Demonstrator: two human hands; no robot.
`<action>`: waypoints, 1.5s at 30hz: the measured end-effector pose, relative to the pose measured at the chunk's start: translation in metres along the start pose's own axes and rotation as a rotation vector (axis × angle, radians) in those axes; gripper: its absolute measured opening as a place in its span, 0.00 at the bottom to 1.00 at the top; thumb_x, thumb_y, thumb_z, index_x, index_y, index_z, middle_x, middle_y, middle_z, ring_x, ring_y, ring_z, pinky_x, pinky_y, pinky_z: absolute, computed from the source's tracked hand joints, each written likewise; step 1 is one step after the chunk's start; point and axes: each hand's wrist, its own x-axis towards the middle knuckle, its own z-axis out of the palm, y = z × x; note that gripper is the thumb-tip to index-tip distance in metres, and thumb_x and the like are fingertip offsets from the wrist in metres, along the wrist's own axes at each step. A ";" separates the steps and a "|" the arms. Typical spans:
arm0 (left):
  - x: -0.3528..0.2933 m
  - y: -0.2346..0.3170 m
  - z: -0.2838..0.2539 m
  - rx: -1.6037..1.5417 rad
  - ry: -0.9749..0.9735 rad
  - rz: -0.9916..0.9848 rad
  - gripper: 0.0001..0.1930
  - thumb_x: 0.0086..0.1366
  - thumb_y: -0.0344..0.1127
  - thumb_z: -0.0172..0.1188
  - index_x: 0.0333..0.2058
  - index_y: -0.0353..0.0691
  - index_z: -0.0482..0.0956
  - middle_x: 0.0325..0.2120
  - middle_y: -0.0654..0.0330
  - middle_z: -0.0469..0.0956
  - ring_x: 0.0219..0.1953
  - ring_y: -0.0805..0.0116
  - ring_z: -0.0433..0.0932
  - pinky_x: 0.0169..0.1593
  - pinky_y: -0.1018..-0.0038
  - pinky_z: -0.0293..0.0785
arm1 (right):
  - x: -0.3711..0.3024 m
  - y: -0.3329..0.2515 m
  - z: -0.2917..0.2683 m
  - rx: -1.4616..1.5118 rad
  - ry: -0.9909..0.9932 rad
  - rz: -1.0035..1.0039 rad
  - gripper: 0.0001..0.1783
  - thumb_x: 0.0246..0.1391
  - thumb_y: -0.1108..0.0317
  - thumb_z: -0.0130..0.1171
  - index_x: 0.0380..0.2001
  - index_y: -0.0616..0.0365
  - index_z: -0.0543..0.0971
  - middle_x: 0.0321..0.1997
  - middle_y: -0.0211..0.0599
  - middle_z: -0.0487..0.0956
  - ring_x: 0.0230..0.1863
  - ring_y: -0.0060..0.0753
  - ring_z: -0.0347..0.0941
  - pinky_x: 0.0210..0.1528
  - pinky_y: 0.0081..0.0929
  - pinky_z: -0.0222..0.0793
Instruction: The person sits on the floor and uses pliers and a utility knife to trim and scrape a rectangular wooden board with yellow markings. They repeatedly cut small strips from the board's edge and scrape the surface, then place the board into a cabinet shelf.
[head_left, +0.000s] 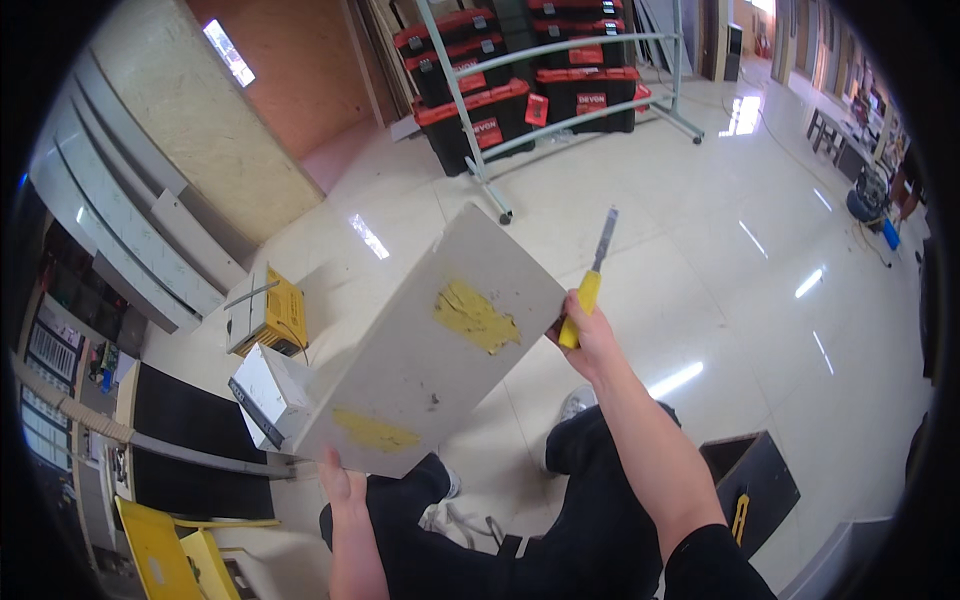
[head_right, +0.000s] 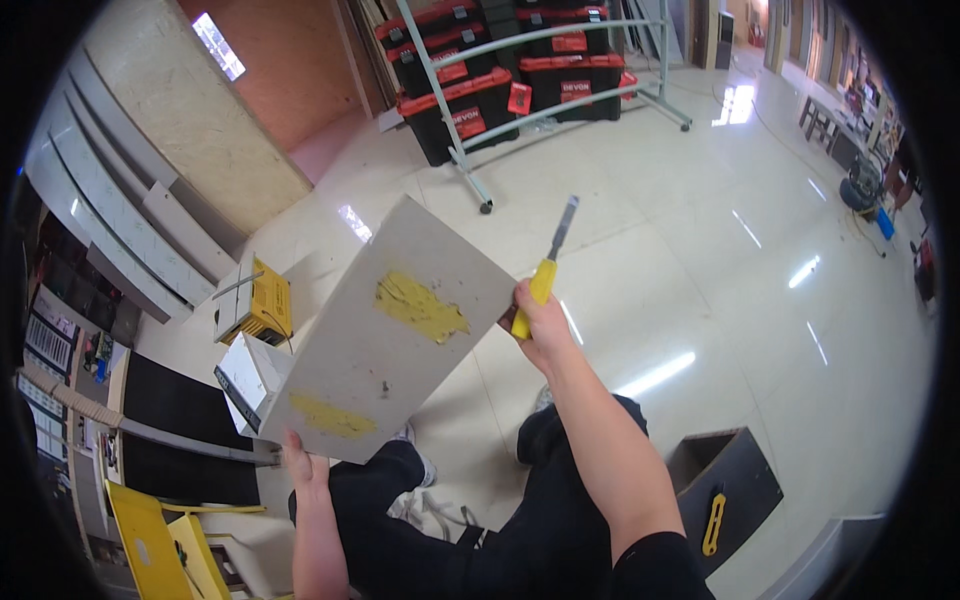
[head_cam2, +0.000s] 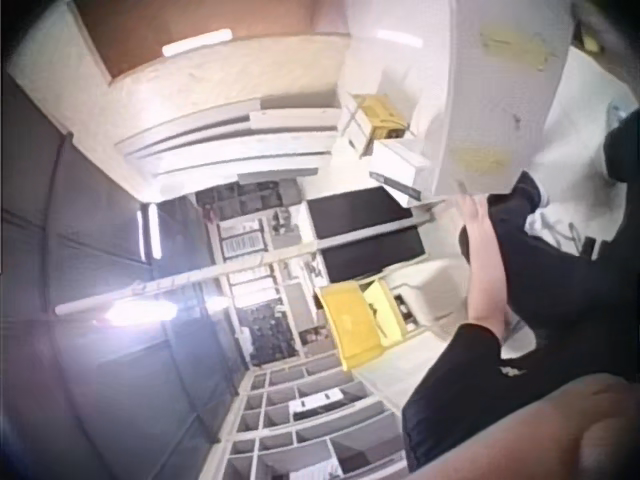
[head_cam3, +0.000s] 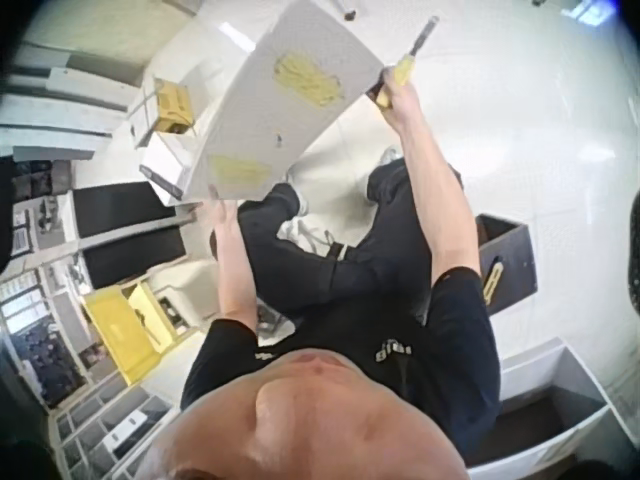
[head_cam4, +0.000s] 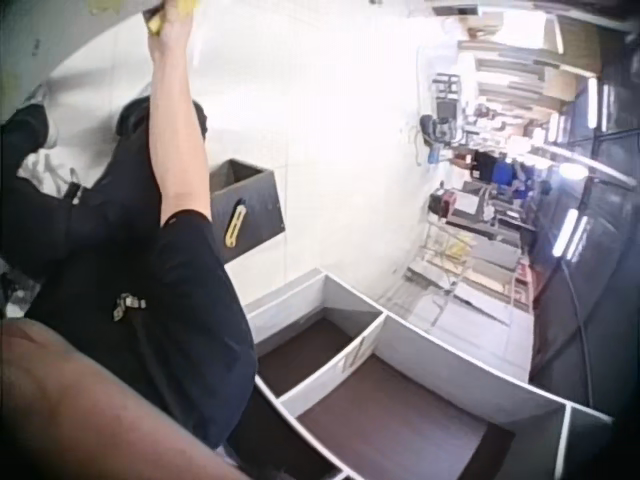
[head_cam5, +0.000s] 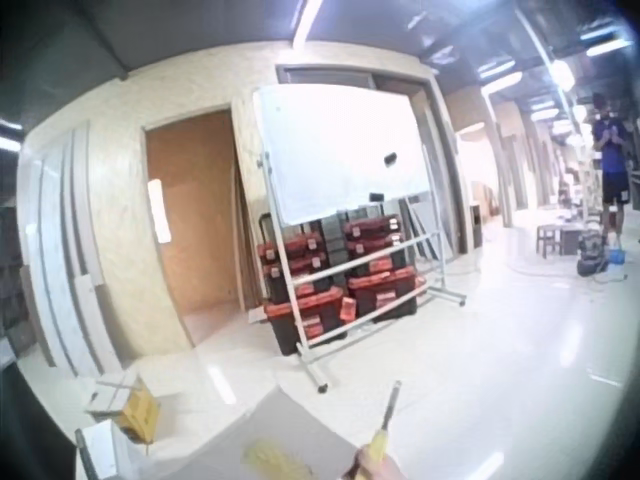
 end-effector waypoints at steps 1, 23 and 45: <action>-0.004 0.000 -0.002 0.004 -0.023 0.020 0.30 0.62 0.45 0.63 0.59 0.42 0.65 0.55 0.60 0.70 0.58 0.60 0.67 0.64 0.58 0.60 | -0.002 0.000 0.006 0.019 0.016 -0.023 0.16 0.62 0.50 0.53 0.36 0.50 0.68 0.37 0.29 0.72 0.39 0.27 0.72 0.43 0.29 0.70; -0.003 -0.028 -0.017 0.509 0.223 -0.487 0.18 0.59 0.19 0.55 0.49 0.37 0.73 0.41 0.61 0.76 0.38 0.75 0.73 0.38 0.81 0.67 | -0.014 -0.001 0.073 0.210 -0.094 -0.413 0.16 0.58 0.53 0.58 0.39 0.51 0.68 0.40 0.34 0.75 0.44 0.31 0.70 0.51 0.30 0.66; 0.027 -0.042 0.133 1.335 -0.351 -0.020 0.19 0.60 0.39 0.62 0.42 0.30 0.72 0.33 0.42 0.78 0.38 0.44 0.78 0.41 0.61 0.72 | -0.006 0.047 0.094 -0.826 -0.036 -0.342 0.14 0.51 0.64 0.66 0.33 0.61 0.74 0.29 0.42 0.78 0.31 0.38 0.74 0.38 0.32 0.69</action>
